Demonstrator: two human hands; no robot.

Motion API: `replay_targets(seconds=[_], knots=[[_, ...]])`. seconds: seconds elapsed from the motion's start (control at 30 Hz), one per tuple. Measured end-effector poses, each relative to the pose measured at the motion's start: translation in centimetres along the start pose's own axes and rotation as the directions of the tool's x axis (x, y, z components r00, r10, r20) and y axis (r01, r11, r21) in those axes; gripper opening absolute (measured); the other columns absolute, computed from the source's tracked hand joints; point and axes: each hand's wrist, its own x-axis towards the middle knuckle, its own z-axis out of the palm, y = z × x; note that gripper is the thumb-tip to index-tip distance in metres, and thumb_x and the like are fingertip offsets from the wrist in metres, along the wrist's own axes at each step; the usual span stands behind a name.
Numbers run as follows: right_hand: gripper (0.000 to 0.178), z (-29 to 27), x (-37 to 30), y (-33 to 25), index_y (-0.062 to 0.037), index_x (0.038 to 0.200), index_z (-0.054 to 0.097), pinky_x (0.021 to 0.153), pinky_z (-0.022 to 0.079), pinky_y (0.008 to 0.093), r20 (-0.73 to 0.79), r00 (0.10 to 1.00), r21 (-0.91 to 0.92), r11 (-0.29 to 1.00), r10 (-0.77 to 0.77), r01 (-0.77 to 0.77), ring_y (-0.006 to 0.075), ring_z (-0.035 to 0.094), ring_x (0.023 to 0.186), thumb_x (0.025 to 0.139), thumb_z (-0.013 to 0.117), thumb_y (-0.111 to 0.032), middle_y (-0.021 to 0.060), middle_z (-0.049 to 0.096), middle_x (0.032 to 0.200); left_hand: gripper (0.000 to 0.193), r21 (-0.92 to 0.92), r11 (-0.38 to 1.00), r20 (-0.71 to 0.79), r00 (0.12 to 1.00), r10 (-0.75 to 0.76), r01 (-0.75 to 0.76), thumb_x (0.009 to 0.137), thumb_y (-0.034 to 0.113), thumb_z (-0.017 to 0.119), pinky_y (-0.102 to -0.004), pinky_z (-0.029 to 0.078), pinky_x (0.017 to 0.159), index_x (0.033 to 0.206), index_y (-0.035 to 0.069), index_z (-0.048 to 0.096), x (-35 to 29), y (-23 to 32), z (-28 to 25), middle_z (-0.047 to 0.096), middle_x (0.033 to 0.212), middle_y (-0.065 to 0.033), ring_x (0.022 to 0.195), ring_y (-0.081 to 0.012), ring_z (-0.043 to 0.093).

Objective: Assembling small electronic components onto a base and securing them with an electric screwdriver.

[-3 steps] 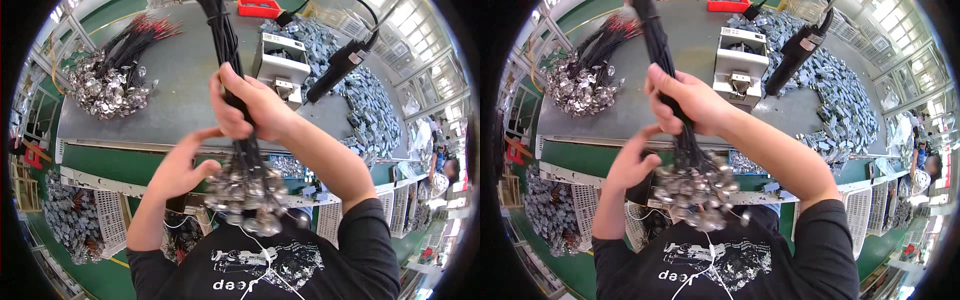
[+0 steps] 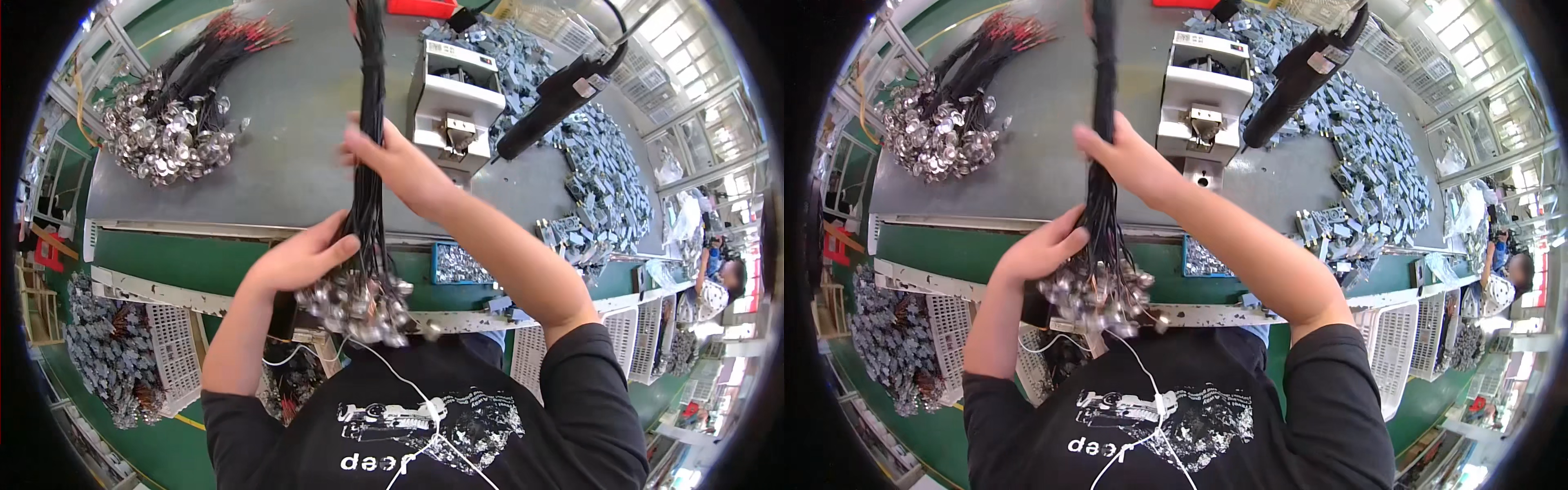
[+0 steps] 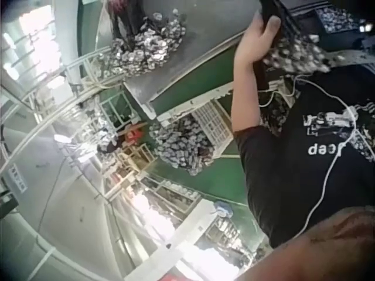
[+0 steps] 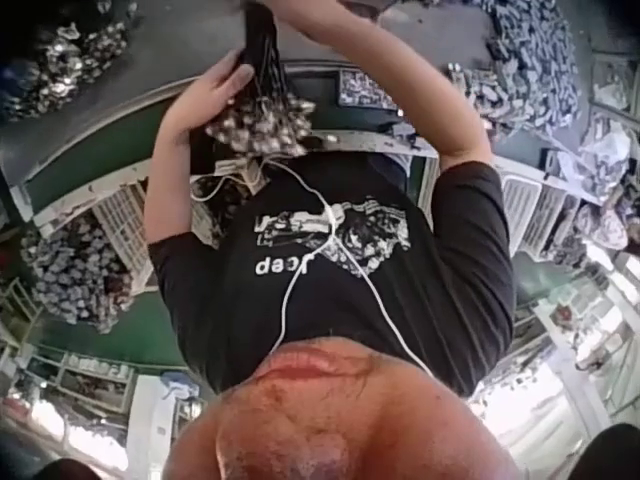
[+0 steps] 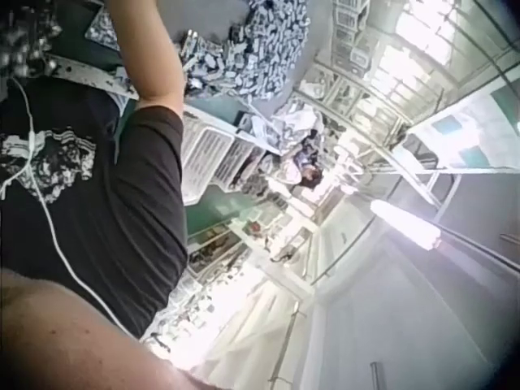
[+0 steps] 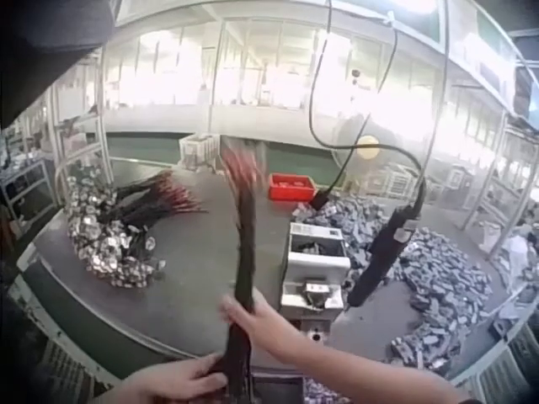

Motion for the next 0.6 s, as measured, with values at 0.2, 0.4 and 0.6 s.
replay_targets(seconds=[0.2, 0.4, 0.6], knots=[[0.073, -1.6, -9.2, 6.2, 0.0000, 0.161, 0.028, 0.116, 0.042, 0.0369, 0.044, 0.983, -0.276, 0.947, 0.180, -0.161, 0.0235, 0.049, 0.141, 0.103, 0.067, -0.022, 0.0191, 0.049, 0.154, 0.059, 0.178, 0.951, 0.017, 0.966, -0.260, 0.253, 0.104, 0.040, 0.063, -0.0345, 0.053, 0.092, 0.143, -0.001, 0.048, 3.5, 0.1, 0.4, 0.072, 0.115, -0.0135, 0.102, -0.0197, 0.068], [0.048, -4.1, -9.3, 3.7, -0.0035, 0.141, 0.056, 0.089, 0.057, 0.0362, 0.083, 0.972, -0.647, 0.754, 0.220, -0.115, 0.0277, 0.075, 0.099, 0.095, 0.064, -0.011, 0.0174, 0.076, 0.106, 0.061, 0.498, 0.801, -0.185, 0.943, -0.275, 0.331, 0.099, 0.042, 0.067, -0.0420, 0.053, 0.092, 0.139, -0.001, 0.050, 3.9, 1.2, 1.8, 0.073, 0.110, -0.0253, 0.102, -0.0371, 0.071], [0.048, -7.1, -10.0, 1.0, -0.0097, 0.138, 0.055, 0.072, 0.056, 0.0407, 0.103, 0.994, -0.692, 0.721, 0.033, 0.048, 0.0285, 0.073, 0.072, 0.091, 0.058, -0.005, 0.0144, 0.074, 0.090, 0.053, 0.410, 0.814, -0.328, 0.899, -0.289, 0.411, 0.104, 0.041, 0.058, -0.0446, 0.053, 0.094, 0.136, 0.000, 0.053, 2.8, 0.7, 2.2, 0.073, 0.110, -0.0251, 0.107, -0.0408, 0.069]])
